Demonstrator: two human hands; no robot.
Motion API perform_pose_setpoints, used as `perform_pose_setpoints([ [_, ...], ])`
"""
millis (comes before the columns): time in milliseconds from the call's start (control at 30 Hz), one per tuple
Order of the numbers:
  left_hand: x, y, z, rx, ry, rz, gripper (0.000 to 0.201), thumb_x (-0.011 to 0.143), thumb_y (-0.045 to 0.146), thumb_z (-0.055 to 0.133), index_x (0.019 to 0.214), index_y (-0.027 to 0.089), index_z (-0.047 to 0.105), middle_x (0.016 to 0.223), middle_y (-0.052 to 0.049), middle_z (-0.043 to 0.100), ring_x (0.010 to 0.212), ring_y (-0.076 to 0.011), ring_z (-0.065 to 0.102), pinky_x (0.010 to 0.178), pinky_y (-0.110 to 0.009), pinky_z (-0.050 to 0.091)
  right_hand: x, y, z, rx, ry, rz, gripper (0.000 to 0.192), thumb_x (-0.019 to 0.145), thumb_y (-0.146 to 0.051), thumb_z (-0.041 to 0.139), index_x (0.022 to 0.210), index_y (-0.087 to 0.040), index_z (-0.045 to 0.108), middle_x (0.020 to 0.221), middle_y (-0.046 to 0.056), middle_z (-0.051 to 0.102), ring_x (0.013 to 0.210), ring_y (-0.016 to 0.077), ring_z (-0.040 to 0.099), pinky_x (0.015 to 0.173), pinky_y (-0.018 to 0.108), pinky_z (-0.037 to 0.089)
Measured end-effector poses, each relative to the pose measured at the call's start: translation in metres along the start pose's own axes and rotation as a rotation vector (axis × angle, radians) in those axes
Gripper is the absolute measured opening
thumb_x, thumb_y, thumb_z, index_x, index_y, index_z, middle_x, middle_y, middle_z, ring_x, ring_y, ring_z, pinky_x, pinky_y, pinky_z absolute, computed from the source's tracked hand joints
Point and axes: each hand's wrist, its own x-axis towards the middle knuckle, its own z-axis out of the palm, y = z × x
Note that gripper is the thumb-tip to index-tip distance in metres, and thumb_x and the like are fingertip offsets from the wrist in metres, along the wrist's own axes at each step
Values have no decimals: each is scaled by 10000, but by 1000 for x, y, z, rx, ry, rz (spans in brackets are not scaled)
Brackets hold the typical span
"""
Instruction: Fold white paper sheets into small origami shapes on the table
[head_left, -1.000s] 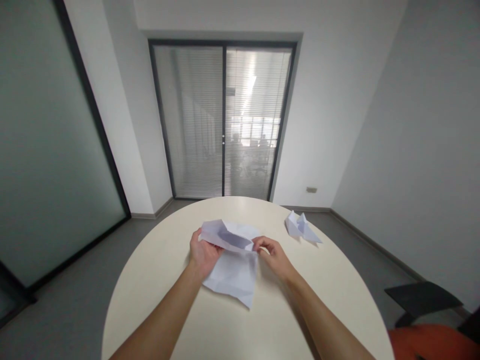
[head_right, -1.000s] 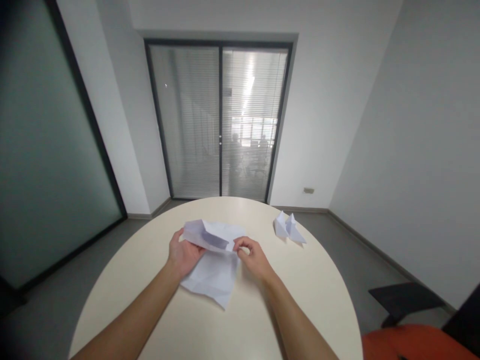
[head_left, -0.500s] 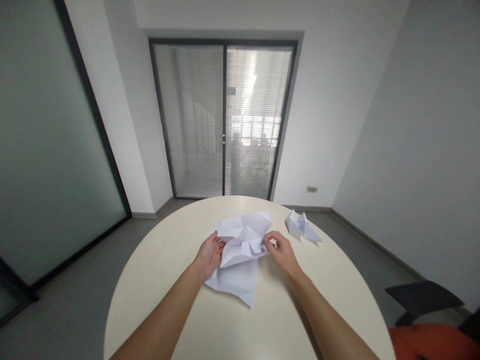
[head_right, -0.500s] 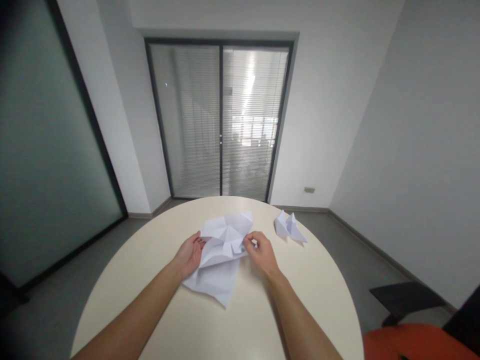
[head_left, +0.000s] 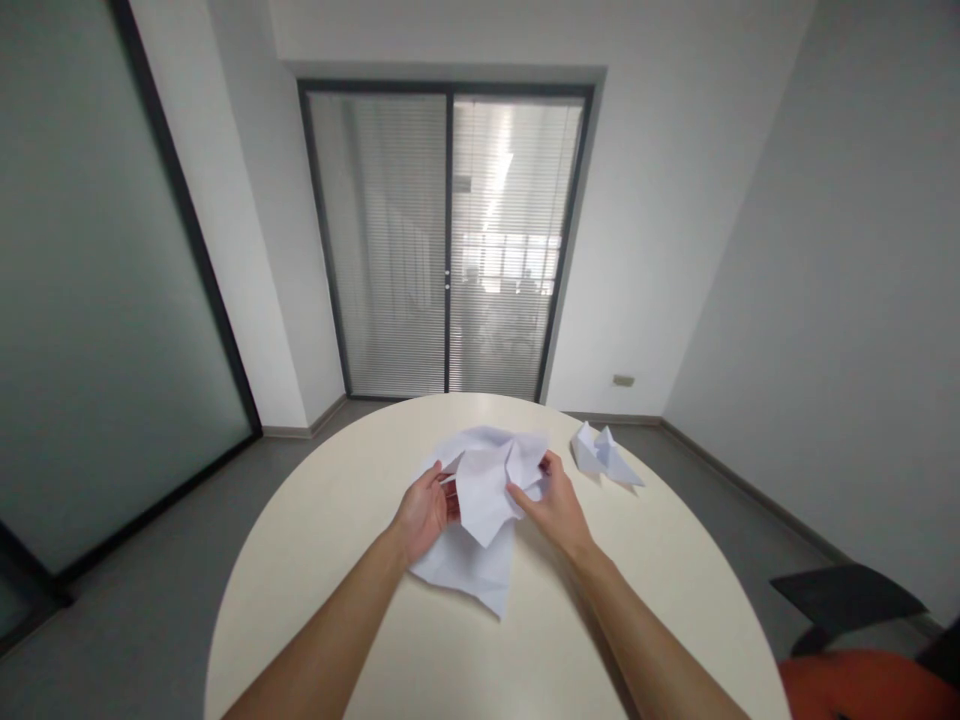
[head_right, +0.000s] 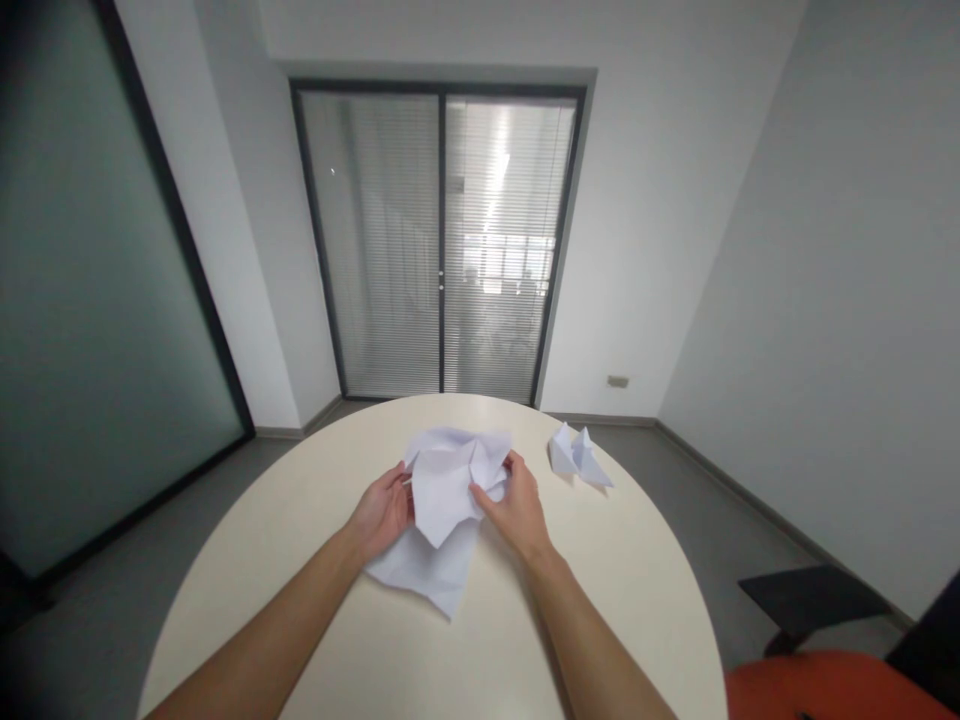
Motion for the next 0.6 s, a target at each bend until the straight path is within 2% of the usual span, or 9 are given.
perform_pose_setpoints([
  [100, 0, 0, 0, 43, -12, 29, 327, 998, 326, 399, 989, 105, 640, 854, -138, 739, 805, -239, 726, 740, -342, 560, 2, 2, 0, 25, 14, 14, 501, 821, -407, 637, 1257, -200, 501, 1251, 130, 622, 1142, 283, 582, 1012, 461, 432],
  [200, -1, 0, 1, 78, -1, 44, 344, 1002, 326, 380, 923, 109, 635, 804, -138, 730, 728, -232, 715, 656, -322, 546, 3, 4, -1, 105, 30, 57, 431, 862, -401, 574, 1240, -198, 527, 1198, 121, 654, 1105, 270, 607, 999, 453, 441],
  [400, -3, 0, 1, 57, -15, 32, 307, 991, 328, 401, 891, 131, 613, 770, -114, 718, 661, -214, 697, 605, -310, 538, 4, 3, -1, 265, 113, 139, 536, 862, -487, 584, 1302, -199, 476, 1090, 109, 676, 1090, 261, 619, 923, 394, 482],
  [600, 1, 0, -4, 13, -11, 12, 241, 944, 316, 475, 987, 134, 628, 801, -83, 731, 720, -220, 713, 637, -308, 551, 3, -6, -6, 269, 150, 188, 570, 902, -569, 504, 1318, -179, 511, 887, 54, 684, 870, 225, 639, 743, 326, 492],
])
